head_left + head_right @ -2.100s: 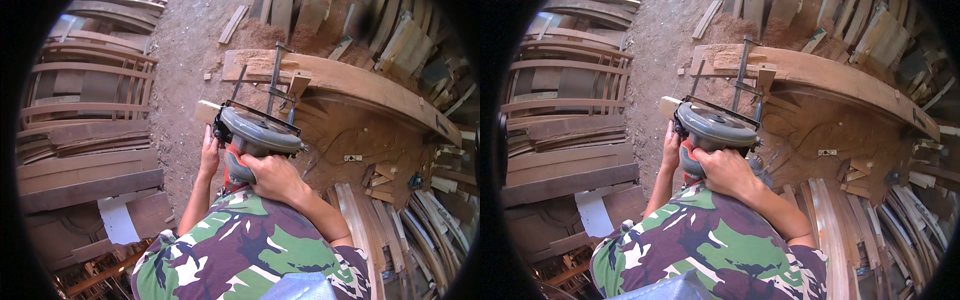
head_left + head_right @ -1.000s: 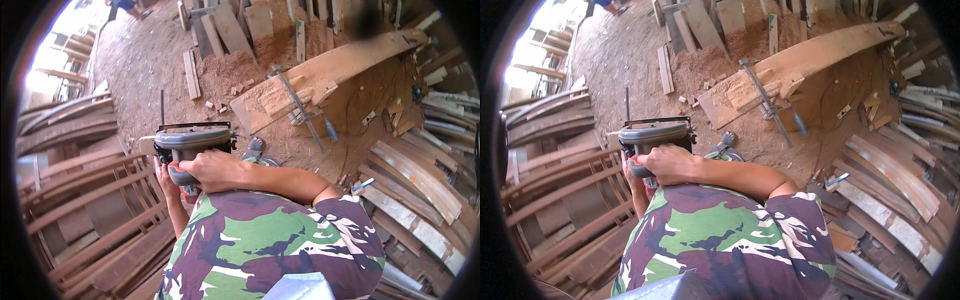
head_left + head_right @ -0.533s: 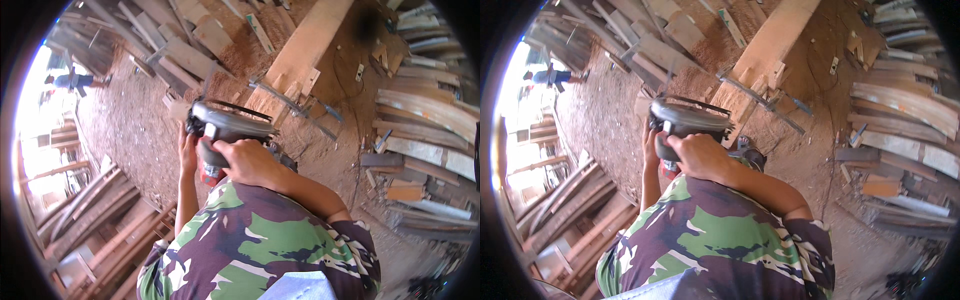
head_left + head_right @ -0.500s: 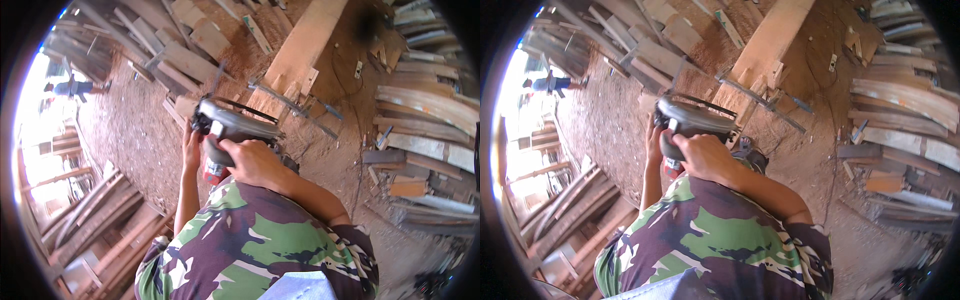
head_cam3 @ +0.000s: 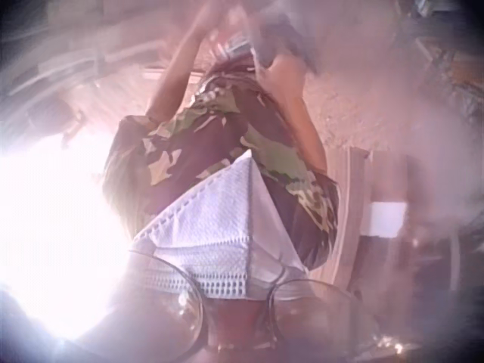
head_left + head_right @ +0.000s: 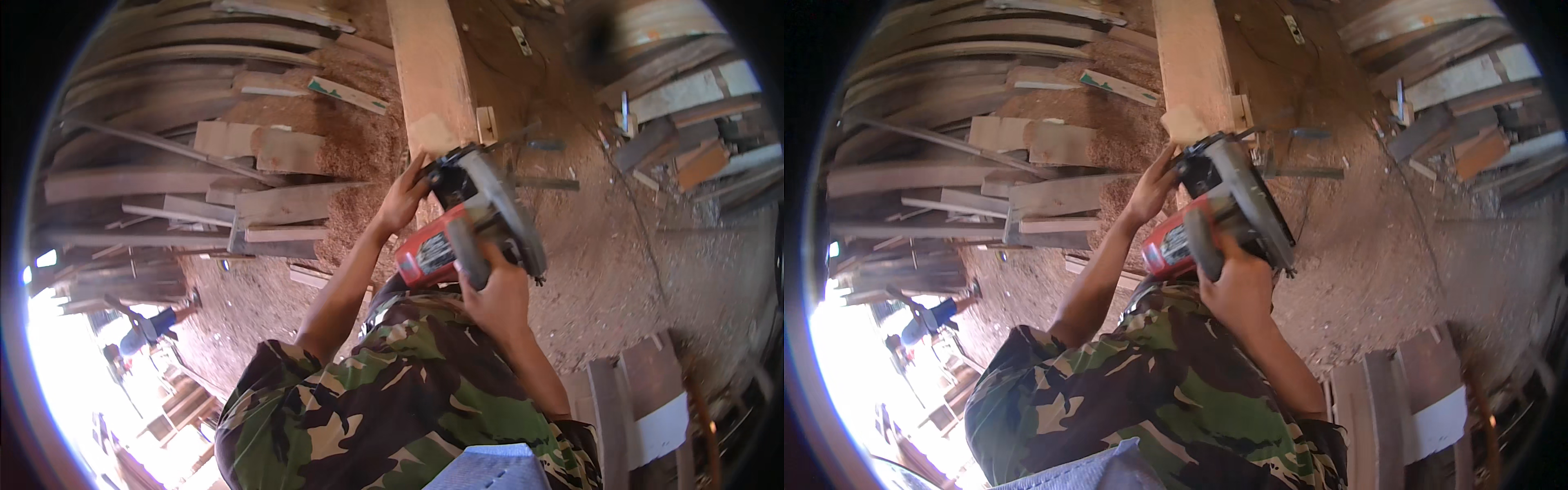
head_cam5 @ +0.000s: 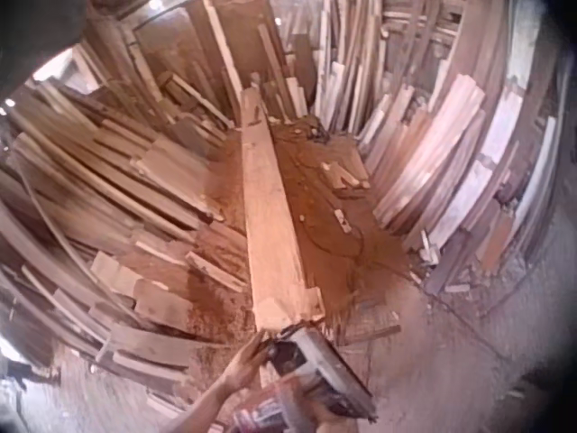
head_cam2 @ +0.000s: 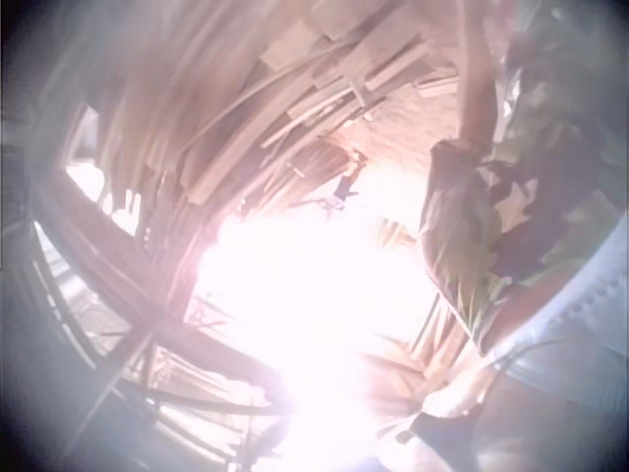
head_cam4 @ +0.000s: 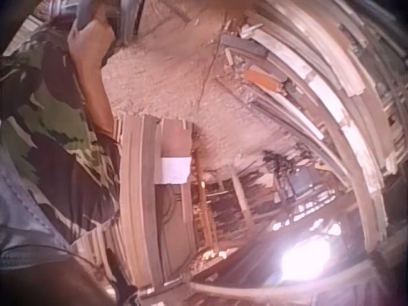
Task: The person saws a piece of wood using a circular saw, then adjusts and tightens a clamp on a large wooden beam, and later makes another cut with the circular saw.
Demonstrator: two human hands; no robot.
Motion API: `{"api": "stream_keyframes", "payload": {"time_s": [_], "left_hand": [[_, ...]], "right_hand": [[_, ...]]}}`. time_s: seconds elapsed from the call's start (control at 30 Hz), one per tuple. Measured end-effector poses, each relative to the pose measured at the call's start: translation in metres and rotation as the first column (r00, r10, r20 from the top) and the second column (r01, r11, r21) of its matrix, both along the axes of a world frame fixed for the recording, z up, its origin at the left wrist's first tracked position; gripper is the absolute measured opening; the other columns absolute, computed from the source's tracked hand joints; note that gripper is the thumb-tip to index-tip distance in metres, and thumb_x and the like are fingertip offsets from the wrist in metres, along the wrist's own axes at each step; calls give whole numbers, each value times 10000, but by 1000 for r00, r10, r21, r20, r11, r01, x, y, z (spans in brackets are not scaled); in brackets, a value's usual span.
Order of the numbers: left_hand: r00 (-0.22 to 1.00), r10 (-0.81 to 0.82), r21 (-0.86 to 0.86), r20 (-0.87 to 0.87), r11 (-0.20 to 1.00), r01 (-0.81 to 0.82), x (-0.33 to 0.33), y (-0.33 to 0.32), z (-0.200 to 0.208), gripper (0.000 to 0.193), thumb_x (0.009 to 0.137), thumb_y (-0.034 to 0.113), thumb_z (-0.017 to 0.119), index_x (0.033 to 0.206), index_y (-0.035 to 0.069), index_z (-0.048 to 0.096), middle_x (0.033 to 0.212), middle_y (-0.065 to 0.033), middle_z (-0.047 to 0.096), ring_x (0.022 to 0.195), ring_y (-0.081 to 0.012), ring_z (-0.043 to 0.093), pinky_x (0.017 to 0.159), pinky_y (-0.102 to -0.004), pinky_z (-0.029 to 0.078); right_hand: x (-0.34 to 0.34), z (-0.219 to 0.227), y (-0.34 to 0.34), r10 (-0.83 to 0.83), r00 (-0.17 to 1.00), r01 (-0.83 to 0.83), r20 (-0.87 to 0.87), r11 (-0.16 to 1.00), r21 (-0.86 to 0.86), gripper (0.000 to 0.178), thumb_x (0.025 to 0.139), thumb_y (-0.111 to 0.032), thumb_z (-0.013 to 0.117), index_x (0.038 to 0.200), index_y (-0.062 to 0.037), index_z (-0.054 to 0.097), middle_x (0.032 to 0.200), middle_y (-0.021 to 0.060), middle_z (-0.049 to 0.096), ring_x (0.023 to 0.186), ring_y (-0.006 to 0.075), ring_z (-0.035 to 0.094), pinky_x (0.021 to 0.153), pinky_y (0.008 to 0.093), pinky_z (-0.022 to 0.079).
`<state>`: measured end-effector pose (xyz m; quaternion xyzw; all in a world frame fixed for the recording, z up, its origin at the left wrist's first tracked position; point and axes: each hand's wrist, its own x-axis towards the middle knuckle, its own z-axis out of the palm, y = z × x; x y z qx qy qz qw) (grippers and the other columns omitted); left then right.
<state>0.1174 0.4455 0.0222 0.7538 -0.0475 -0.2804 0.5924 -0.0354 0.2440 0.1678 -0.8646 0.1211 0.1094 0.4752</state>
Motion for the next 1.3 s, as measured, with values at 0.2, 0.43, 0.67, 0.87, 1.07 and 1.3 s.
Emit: {"api": "stream_keyframes", "payload": {"time_s": [0.2,0.43,0.67,0.87,1.07,1.3], "left_hand": [[951,-309,43,3,950,309,75,-9,-23,707,1049,118,514,1678,103,191,856,-46,552,795,-142,532,758,-301,488],[904,-428,110,2,898,426,105,-15,-37,719,1043,176,508,1683,126,184,863,-64,580,775,-154,551,743,-321,507],[907,-421,72,-7,905,420,120,-16,-55,693,1033,141,483,1664,49,213,836,-48,548,772,-147,547,751,-304,500],[896,-443,104,-25,890,443,127,-19,-50,703,1036,176,490,1670,75,202,853,-63,572,759,-158,576,736,-323,520],[905,-425,98,-34,899,426,128,-18,-65,701,1037,156,492,1672,76,206,865,-50,566,784,-144,557,765,-308,508],[915,-392,52,-92,916,397,127,-22,-51,701,1048,111,471,1680,75,171,929,-33,571,839,-131,553,783,-299,499]], "right_hand": [[35,-5,52,-368,930,368,-14,929,32,259,874,-100,760,1088,11,663,858,263,716,837,438,719,732,467,551],[53,-18,69,-476,878,477,55,879,-15,296,878,-135,775,1111,6,659,886,284,715,872,481,707,725,490,550],[67,-28,69,-502,864,503,46,864,-22,306,881,-165,784,1122,-14,671,893,277,722,879,472,712,730,493,552],[70,-34,69,-496,868,496,-5,868,-38,312,879,-193,798,1114,-37,664,874,258,728,863,455,719,721,488,555],[73,-32,64,-492,870,492,-26,869,43,279,878,-181,801,1063,-51,638,858,233,729,844,439,720,707,493,550],[70,-35,61,-491,871,492,-36,868,64,268,868,-139,802,1071,-48,652,865,226,727,839,428,724,701,470,553]]}}
